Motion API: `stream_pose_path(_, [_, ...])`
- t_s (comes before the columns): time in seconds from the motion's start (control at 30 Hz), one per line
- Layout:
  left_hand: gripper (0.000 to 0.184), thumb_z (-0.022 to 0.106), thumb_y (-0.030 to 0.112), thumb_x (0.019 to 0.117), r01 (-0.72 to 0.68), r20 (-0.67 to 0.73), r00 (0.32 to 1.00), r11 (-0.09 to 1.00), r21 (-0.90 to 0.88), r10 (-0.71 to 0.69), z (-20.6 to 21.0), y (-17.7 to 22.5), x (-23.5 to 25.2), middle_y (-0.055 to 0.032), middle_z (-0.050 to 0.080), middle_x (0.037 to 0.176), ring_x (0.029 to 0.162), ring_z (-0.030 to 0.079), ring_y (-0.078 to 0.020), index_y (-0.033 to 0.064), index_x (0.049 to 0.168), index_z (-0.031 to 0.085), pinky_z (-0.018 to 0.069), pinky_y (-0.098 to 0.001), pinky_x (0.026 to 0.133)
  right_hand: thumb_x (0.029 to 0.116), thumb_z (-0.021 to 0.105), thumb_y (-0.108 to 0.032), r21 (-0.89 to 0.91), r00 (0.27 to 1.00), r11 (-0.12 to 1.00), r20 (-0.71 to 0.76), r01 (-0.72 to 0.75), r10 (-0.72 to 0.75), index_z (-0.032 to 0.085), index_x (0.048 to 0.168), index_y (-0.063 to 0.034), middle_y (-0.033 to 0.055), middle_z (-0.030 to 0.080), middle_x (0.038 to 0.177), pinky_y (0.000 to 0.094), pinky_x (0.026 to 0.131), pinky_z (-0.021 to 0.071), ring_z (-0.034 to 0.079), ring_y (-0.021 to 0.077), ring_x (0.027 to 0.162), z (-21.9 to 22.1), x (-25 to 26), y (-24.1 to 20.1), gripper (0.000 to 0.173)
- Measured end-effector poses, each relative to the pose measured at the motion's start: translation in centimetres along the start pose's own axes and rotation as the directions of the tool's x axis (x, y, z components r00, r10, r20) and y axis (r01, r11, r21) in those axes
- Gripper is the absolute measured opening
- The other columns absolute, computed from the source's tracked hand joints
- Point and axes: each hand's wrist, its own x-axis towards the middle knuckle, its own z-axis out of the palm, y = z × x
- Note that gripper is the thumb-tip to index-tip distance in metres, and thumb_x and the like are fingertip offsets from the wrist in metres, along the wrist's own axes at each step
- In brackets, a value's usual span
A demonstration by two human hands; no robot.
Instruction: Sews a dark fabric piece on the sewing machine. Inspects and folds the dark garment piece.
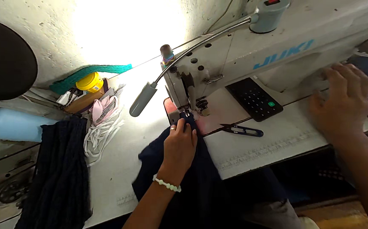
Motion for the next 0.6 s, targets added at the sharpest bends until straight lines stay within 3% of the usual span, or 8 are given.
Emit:
stream_pose_path(0.07, [0.03,0.055,0.024,0.0998,-0.098,-0.214,0.971,0.992,0.073,0.112,2.2,-1.1,-0.3,-0.014,0.069,0.13,0.104,0.069,-0.0358,0.0045,0.102,0.077,0.0527,-0.0494,0.08,0.1025,0.048,-0.007,0.002,1.0,1.0,0.0,-0.003,0.003,0.047,0.142,0.0111,0.0343,0.041,0.153,0.0618,0.119,0.0268,0.03,0.0544,0.147,0.1,-0.1,0.1,0.044])
stream_pose_path(0.13, [0.027,0.054,0.023,0.0994,-0.111,-0.272,0.953,0.99,0.085,0.131,3.3,-1.7,-0.5,-0.0113,0.07,0.131,0.108,0.069,-0.0341,0.0072,0.101,0.076,0.0526,-0.0496,0.083,0.1027,0.048,-0.007,-0.001,1.0,1.0,-0.007,-0.003,0.003,0.047,0.143,0.0109,0.0339,0.041,0.153,0.0615,0.12,0.0272,0.031,0.0541,0.147,0.2,-0.1,0.2,0.043])
stream_pose_path(0.47, [0.03,0.057,0.029,0.1003,-0.083,-0.265,0.963,0.987,-0.14,0.043,3.6,-2.9,-0.4,-0.0124,0.067,0.134,0.116,0.064,-0.0364,0.0082,0.11,0.077,0.0504,-0.0509,0.089,0.1018,0.049,-0.005,-0.008,1.0,1.0,-0.006,0.007,-0.007,0.047,0.142,0.011,0.0337,0.043,0.152,0.0611,0.12,0.0275,0.032,0.0537,0.147,0.2,0.0,0.3,0.043])
stream_pose_path(0.53, [0.03,0.057,0.024,0.1011,-0.052,-0.286,0.958,0.973,-0.224,-0.015,3.2,-3.5,0.0,-0.0162,0.07,0.125,0.112,0.067,-0.0357,0.0025,0.113,0.074,0.0527,-0.0497,0.093,0.1017,0.049,-0.005,-0.009,1.0,1.0,-0.014,0.018,-0.019,0.047,0.142,0.0105,0.0332,0.043,0.153,0.0608,0.119,0.0281,0.033,0.0535,0.146,0.3,0.0,0.5,0.043])
stream_pose_path(0.6, [0.026,0.058,0.014,0.1004,0.031,-0.277,0.953,0.953,-0.302,-0.119,2.5,-3.9,0.9,-0.0197,0.071,0.109,0.096,0.071,-0.0314,-0.0037,0.115,0.07,0.057,-0.0452,0.086,0.1018,0.05,-0.007,0.007,0.999,1.0,-0.026,0.022,-0.021,0.048,0.142,0.0094,0.0332,0.042,0.153,0.0605,0.12,0.0272,0.032,0.0533,0.147,0.2,-0.1,0.6,0.044])
